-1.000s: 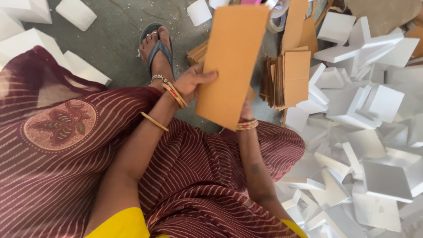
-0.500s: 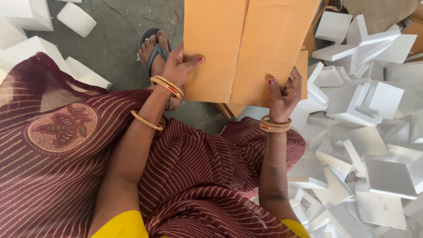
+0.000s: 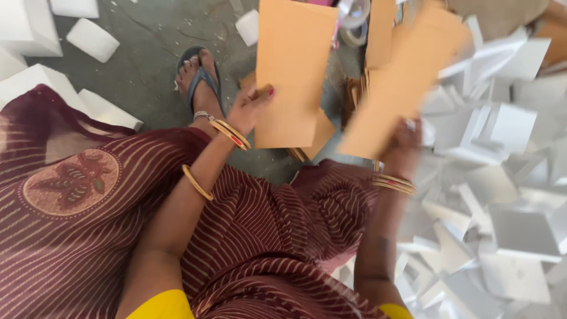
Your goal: The person organizes cardboard sheets by hand and then wraps a white foam block with the cardboard, securing it with tape using a dispenser.
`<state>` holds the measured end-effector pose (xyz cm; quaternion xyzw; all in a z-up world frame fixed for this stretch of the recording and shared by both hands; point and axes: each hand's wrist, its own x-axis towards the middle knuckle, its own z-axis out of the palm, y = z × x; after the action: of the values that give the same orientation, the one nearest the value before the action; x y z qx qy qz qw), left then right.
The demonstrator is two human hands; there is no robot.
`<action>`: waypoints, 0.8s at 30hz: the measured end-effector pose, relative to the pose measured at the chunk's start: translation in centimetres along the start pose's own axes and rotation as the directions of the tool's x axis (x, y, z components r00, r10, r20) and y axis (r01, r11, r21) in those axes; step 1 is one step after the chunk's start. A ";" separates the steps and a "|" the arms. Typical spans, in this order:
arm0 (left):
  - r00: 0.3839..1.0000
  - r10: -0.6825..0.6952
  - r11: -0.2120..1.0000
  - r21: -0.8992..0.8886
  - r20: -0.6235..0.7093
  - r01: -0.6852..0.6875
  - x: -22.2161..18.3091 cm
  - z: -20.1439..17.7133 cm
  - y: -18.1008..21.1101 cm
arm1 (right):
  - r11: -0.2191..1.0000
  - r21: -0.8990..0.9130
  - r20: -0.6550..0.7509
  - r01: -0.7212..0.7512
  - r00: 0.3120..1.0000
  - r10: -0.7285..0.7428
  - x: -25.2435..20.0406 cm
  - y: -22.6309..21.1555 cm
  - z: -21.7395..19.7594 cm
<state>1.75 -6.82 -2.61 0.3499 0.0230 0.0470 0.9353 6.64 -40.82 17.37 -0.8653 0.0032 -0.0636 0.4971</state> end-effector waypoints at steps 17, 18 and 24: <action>0.949 0.251 0.344 0.900 0.188 -0.269 -3.6 7.7 9.8 | 0.943 0.230 0.403 0.238 0.859 -0.315 -3.3 -0.4 13.6; 0.958 0.236 0.267 0.938 0.160 -0.222 -3.4 6.8 8.9 | 0.927 0.148 0.381 0.345 0.845 -0.375 -3.3 0.5 14.4; 0.911 0.332 0.089 0.954 0.243 -0.287 -3.2 2.8 3.9 | 0.917 0.070 0.435 0.393 0.815 -0.382 -2.6 3.8 16.8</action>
<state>-1.52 -6.11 2.08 0.8621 -0.0100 0.2223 0.4552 6.22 -28.11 5.41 -0.8451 -0.2844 0.0335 0.4514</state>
